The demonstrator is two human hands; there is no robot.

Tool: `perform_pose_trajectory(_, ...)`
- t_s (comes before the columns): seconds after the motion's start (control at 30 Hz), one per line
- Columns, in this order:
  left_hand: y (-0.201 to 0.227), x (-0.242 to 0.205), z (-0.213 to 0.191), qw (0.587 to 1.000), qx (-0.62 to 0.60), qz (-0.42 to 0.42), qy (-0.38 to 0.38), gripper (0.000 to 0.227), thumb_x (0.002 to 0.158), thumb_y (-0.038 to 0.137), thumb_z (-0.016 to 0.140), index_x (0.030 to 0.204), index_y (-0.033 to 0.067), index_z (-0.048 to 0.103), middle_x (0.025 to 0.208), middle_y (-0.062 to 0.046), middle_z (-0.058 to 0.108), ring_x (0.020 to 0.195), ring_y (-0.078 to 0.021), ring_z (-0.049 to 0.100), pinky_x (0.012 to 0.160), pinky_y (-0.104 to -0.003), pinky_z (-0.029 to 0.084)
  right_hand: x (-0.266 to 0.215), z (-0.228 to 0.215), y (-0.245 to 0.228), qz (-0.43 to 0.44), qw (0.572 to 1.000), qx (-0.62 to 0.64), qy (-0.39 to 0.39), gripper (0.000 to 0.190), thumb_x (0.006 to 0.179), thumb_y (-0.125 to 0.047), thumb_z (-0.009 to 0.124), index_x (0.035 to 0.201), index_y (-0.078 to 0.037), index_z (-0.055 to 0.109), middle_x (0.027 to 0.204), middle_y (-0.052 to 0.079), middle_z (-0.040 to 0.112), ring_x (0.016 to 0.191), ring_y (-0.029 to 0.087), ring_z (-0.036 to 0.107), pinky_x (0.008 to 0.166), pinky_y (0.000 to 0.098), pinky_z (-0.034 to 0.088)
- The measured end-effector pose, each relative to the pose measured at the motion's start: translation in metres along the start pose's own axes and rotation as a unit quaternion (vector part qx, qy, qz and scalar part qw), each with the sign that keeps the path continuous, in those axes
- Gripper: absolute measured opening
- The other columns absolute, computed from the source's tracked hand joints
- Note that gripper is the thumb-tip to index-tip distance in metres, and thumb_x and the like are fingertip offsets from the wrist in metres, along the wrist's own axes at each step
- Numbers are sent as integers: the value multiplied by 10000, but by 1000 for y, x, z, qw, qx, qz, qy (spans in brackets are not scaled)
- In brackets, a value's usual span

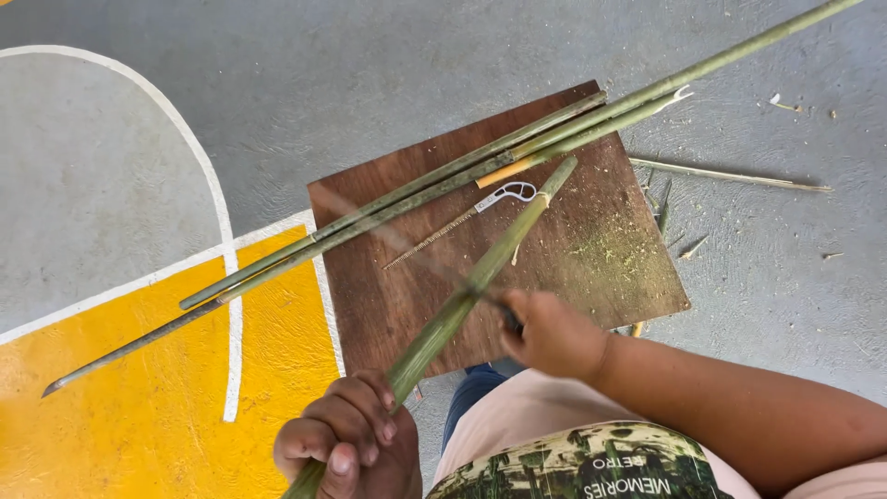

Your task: The recorder uses a large knife or machete to shave and smooth the outer surface of long bamboo stalks on a wooden table.

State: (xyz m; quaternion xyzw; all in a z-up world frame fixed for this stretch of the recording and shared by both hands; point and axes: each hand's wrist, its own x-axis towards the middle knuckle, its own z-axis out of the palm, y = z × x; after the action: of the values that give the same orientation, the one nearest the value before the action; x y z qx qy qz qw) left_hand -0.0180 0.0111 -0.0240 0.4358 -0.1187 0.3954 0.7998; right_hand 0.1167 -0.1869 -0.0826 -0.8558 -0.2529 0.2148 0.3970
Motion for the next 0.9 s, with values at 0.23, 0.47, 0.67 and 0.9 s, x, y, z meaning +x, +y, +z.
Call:
perform_pose_trajectory(0.23,-3,-8,-11,1000,-6,17,12,348,943,116,735,797,131,419,564,-19,494,548,-159,537,658,-368,454,-14,18,5,-2,999,53,-12,98,879,-96,696,922,-39,628,702,93,679,594,209,678,547,374,555)
perform_pose_trajectory(0.47,3,-9,-24,1000,7,-13,9,391,925,82,735,761,130,384,572,-22,492,564,-167,530,670,-373,446,5,18,18,89,993,81,-14,78,884,-84,676,936,-50,629,710,79,673,589,192,667,560,368,566)
perform_pose_trajectory(0.67,-2,-8,-20,1000,0,22,-7,386,895,79,738,790,146,373,562,-16,478,557,-159,540,638,-351,470,0,28,19,-12,998,61,-2,73,893,-95,683,921,-41,643,728,69,695,581,180,683,536,330,578)
perform_pose_trajectory(0.9,-3,-18,-29,997,63,-7,-41,333,971,86,676,789,148,404,580,-4,469,525,-135,522,601,-331,478,10,10,51,41,994,18,103,116,820,-84,721,901,-21,667,715,133,701,582,233,690,542,370,543)
